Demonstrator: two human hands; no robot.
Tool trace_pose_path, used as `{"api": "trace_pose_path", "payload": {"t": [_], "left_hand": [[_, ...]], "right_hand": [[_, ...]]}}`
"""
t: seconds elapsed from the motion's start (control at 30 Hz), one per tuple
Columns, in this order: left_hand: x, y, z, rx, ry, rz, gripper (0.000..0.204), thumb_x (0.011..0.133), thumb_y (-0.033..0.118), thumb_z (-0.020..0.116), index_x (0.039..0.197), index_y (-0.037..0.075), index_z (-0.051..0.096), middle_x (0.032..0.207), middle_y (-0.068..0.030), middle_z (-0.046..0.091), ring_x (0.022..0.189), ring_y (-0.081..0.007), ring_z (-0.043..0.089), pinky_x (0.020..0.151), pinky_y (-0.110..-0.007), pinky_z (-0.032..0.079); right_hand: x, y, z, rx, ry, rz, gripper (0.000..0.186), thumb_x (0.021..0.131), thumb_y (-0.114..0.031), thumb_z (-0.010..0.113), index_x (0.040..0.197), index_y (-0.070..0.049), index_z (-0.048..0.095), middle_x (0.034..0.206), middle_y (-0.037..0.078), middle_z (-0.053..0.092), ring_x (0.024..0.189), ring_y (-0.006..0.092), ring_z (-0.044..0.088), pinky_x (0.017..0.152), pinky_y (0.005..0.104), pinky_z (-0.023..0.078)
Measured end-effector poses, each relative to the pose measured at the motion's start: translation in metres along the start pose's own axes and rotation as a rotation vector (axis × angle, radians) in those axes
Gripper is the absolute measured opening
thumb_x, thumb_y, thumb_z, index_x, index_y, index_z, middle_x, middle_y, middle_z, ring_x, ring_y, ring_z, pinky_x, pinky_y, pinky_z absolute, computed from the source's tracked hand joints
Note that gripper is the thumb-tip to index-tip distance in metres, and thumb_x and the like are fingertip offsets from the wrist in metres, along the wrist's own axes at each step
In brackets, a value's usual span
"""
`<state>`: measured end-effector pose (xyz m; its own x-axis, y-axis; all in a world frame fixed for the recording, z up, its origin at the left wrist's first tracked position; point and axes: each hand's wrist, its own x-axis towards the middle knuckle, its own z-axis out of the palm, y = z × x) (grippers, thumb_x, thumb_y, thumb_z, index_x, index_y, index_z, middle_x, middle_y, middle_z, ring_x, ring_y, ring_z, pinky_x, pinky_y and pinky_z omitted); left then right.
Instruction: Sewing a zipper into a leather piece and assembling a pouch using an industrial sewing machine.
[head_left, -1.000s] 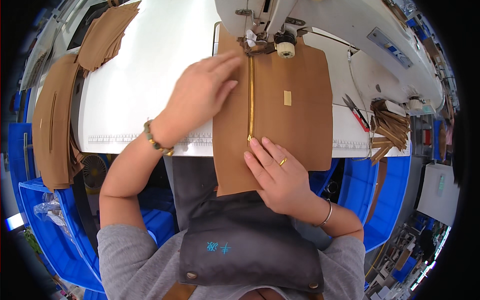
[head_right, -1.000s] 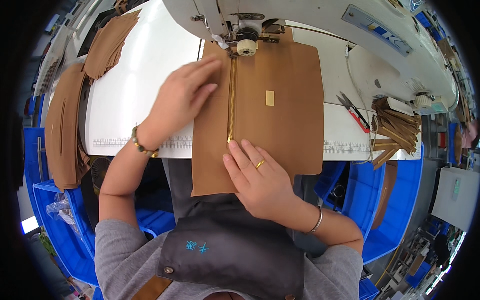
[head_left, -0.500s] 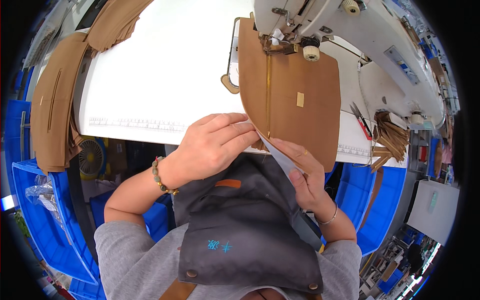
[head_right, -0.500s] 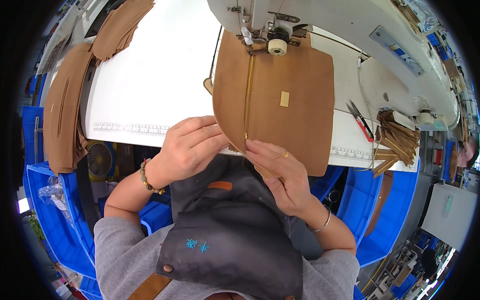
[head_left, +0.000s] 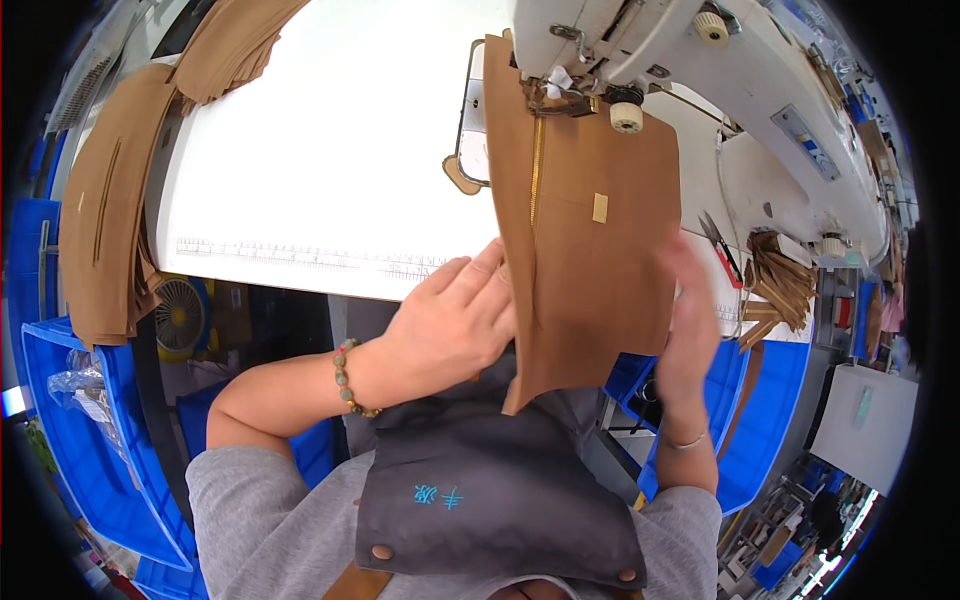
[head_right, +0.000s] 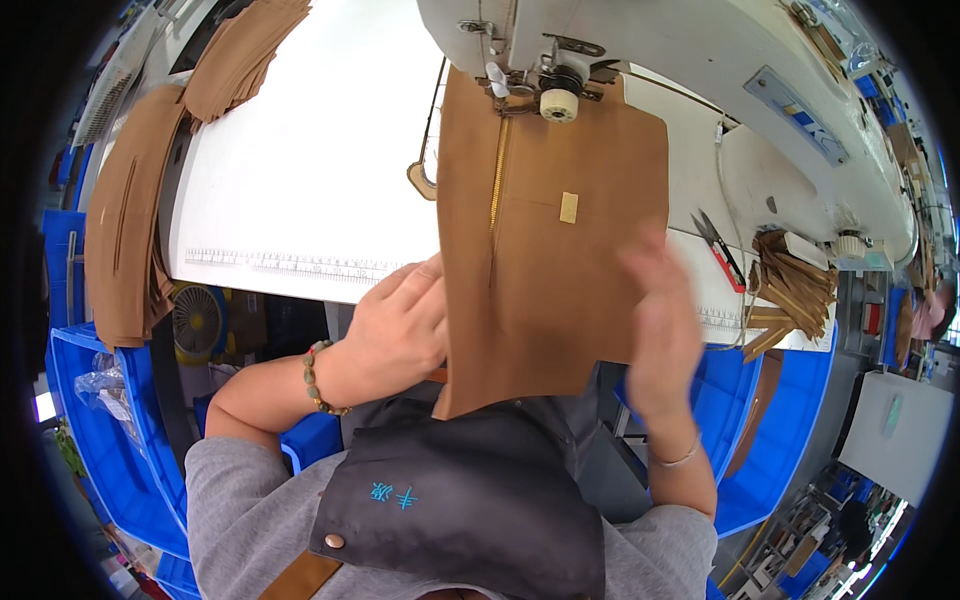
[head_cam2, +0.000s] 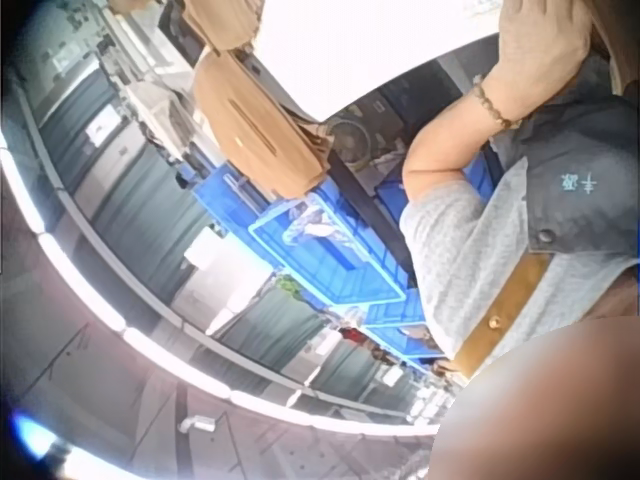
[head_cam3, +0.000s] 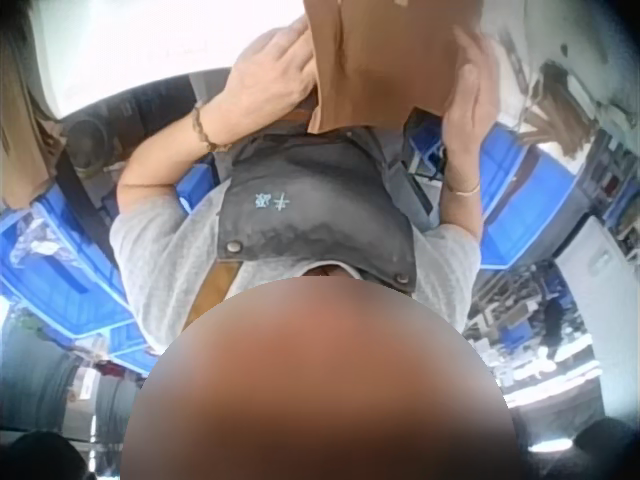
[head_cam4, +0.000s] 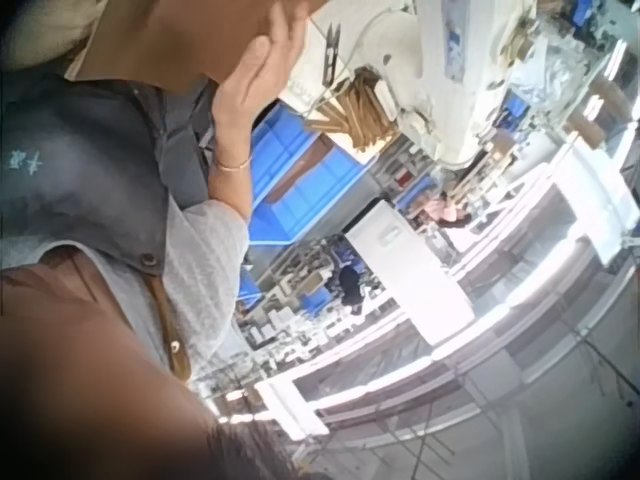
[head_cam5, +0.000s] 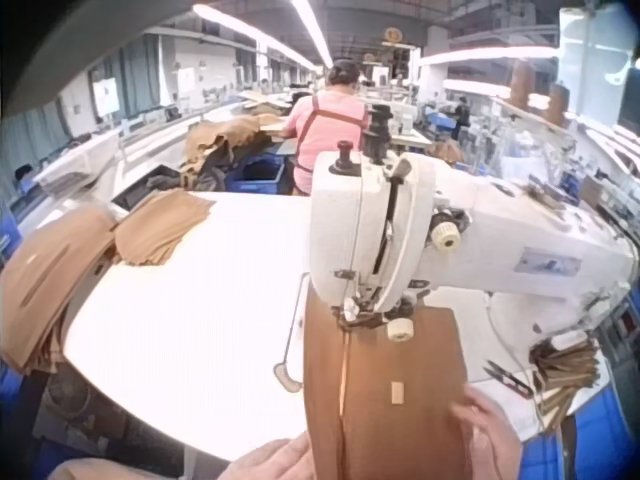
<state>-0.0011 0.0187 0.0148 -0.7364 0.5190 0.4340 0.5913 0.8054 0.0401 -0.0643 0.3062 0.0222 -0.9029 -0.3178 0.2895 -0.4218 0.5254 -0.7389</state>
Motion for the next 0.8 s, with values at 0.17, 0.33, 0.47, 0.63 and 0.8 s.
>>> {"api": "trace_pose_path", "payload": {"t": [0.17,0.33,0.47,0.63,0.8], "left_hand": [[0.005,0.010,0.004,0.056,-0.048,-0.009,0.031,0.084,0.011,0.064,0.110,-0.004,0.066,0.126,-0.0242,0.070,0.115,-0.0356,0.071,0.086,-0.037,0.057],[0.006,0.010,0.007,0.083,-0.019,-0.015,0.020,0.085,0.012,0.064,0.100,-0.001,0.065,0.126,-0.0259,0.071,0.113,-0.0365,0.072,0.085,-0.038,0.058],[0.005,0.011,0.010,0.055,-0.015,-0.019,0.019,0.086,0.014,0.064,0.098,-0.001,0.065,0.125,-0.0264,0.072,0.113,-0.0370,0.072,0.087,-0.039,0.057],[0.005,0.011,0.010,0.019,0.017,-0.038,0.020,0.086,0.014,0.063,0.099,-0.001,0.065,0.123,-0.0263,0.072,0.114,-0.0371,0.071,0.089,-0.040,0.057],[0.003,0.011,0.009,0.000,0.011,-0.041,0.022,0.085,0.014,0.064,0.100,-0.001,0.066,0.122,-0.0260,0.073,0.114,-0.0372,0.071,0.090,-0.041,0.056]], "right_hand": [[0.036,0.047,-0.045,0.911,0.047,0.538,0.043,0.108,-0.017,0.054,0.145,0.004,0.053,0.146,0.020,0.058,0.129,0.0248,0.061,0.088,0.0311,0.059],[0.013,0.067,-0.033,0.955,-0.344,0.699,0.038,0.105,-0.019,0.060,0.137,0.003,0.060,0.130,0.017,0.068,0.120,0.0220,0.066,0.081,0.0312,0.060],[-0.002,0.072,0.001,0.935,-0.398,0.699,0.038,0.104,-0.019,0.061,0.136,0.002,0.061,0.129,0.016,0.068,0.119,0.0232,0.066,0.083,0.0329,0.059],[0.002,0.072,0.018,0.900,-0.417,0.666,0.038,0.102,-0.019,0.063,0.134,0.002,0.062,0.128,0.016,0.069,0.118,0.0247,0.067,0.086,0.0349,0.058],[0.006,0.063,0.008,0.823,-0.435,0.601,0.038,0.100,-0.019,0.065,0.132,0.001,0.063,0.126,0.016,0.069,0.118,0.0262,0.067,0.089,0.0369,0.057]]}}
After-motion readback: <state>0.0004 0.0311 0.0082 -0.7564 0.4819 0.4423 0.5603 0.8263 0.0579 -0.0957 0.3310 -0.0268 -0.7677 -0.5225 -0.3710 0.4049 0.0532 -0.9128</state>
